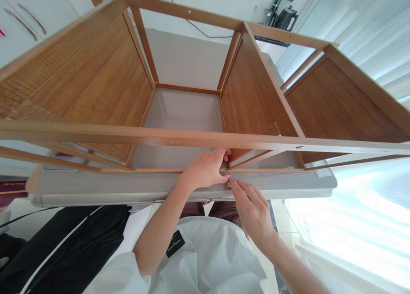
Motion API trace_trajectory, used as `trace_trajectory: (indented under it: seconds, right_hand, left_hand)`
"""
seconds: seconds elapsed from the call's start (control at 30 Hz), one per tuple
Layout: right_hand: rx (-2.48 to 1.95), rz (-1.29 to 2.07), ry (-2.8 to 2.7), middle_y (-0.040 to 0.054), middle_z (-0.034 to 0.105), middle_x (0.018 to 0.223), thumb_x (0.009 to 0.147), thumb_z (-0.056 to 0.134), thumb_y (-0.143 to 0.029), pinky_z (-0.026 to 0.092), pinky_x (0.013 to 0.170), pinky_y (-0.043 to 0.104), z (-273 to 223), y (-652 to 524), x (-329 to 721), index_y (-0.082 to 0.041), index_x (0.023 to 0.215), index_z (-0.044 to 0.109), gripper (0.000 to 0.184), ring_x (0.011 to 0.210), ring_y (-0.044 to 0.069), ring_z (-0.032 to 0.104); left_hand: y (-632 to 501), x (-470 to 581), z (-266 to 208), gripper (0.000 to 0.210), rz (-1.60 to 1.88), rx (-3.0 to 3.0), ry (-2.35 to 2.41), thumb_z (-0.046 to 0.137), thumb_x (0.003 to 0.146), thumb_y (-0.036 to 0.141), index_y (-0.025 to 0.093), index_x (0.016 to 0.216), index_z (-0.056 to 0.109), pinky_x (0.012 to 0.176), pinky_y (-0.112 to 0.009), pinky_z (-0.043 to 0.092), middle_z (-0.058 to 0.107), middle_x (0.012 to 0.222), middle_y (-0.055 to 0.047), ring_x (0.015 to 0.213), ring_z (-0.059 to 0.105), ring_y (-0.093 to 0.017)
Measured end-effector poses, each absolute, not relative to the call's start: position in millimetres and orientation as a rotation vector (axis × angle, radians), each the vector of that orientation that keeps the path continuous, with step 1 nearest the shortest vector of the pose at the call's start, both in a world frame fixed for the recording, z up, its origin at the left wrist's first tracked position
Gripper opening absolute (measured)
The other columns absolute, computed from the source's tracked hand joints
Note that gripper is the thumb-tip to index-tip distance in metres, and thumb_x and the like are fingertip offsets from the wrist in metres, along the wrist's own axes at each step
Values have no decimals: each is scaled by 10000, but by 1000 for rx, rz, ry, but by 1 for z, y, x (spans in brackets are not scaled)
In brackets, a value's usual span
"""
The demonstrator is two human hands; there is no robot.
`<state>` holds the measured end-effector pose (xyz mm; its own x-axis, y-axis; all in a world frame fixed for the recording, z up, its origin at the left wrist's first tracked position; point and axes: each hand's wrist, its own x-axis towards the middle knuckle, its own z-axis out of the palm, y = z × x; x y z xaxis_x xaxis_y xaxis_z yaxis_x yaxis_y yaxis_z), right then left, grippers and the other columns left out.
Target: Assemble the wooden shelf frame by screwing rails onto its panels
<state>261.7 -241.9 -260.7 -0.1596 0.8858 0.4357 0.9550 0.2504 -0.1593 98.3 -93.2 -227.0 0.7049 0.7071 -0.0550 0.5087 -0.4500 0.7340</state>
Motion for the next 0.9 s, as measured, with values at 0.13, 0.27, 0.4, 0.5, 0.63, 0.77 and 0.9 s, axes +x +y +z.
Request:
trace_trajectory:
  seconds: [0.13, 0.27, 0.4, 0.5, 0.63, 0.77, 0.9]
  right_hand:
    - [-1691, -244, -2104, 83, 724, 1077, 960, 516, -38, 520, 818, 311, -261, -240, 259, -187, 1207, 666, 325, 861, 176, 627]
    - [-1724, -230, -2089, 78, 728, 1076, 959, 531, -51, 516, 793, 319, -264, -241, 258, -194, 1216, 657, 320, 805, 169, 611]
    - [-1707, -223, -2055, 76, 734, 1066, 970, 536, -76, 517, 793, 318, -265, -241, 258, -199, 1253, 638, 325, 798, 167, 624]
    - [-1688, -226, -2031, 73, 736, 1046, 975, 536, -85, 515, 784, 314, -263, -240, 257, -204, 1243, 641, 312, 810, 169, 634]
    - [-1686, -216, -2034, 69, 737, 1041, 972, 560, -91, 506, 783, 317, -260, -238, 258, -202, 1204, 658, 275, 801, 169, 620]
    - [-1687, -182, -2049, 70, 744, 1070, 959, 589, -82, 487, 770, 323, -259, -238, 259, -190, 1208, 652, 280, 813, 173, 609]
    - [-1679, -199, -2041, 64, 751, 1023, 961, 598, -93, 469, 741, 319, -258, -238, 258, -184, 1214, 648, 273, 780, 170, 587]
  left_hand:
    - [-93, 98, -228, 429, 334, 2146, 923, 754, 784, 340, 244, 1117, 500, 818, -350, 490, 647, 993, -5, 919, 670, -233]
    - [-92, 97, -228, 419, 333, 2140, 922, 753, 788, 352, 246, 1111, 507, 815, -351, 489, 644, 976, -5, 903, 666, -231]
    - [-92, 97, -227, 405, 335, 2141, 914, 741, 804, 347, 246, 1118, 505, 811, -354, 489, 641, 962, -2, 873, 659, -222]
    - [-92, 97, -227, 400, 322, 2136, 918, 741, 813, 354, 246, 1119, 507, 814, -354, 491, 640, 953, 1, 854, 656, -214]
    - [-91, 97, -229, 378, 311, 2135, 926, 743, 824, 372, 243, 1096, 516, 816, -353, 493, 637, 941, 3, 851, 657, -212]
    - [-90, 97, -230, 354, 311, 2140, 917, 735, 837, 374, 238, 1076, 513, 803, -353, 492, 637, 945, -1, 854, 656, -214]
    - [-91, 97, -229, 341, 307, 2136, 914, 736, 839, 360, 238, 1066, 511, 804, -351, 491, 640, 952, -3, 872, 658, -217]
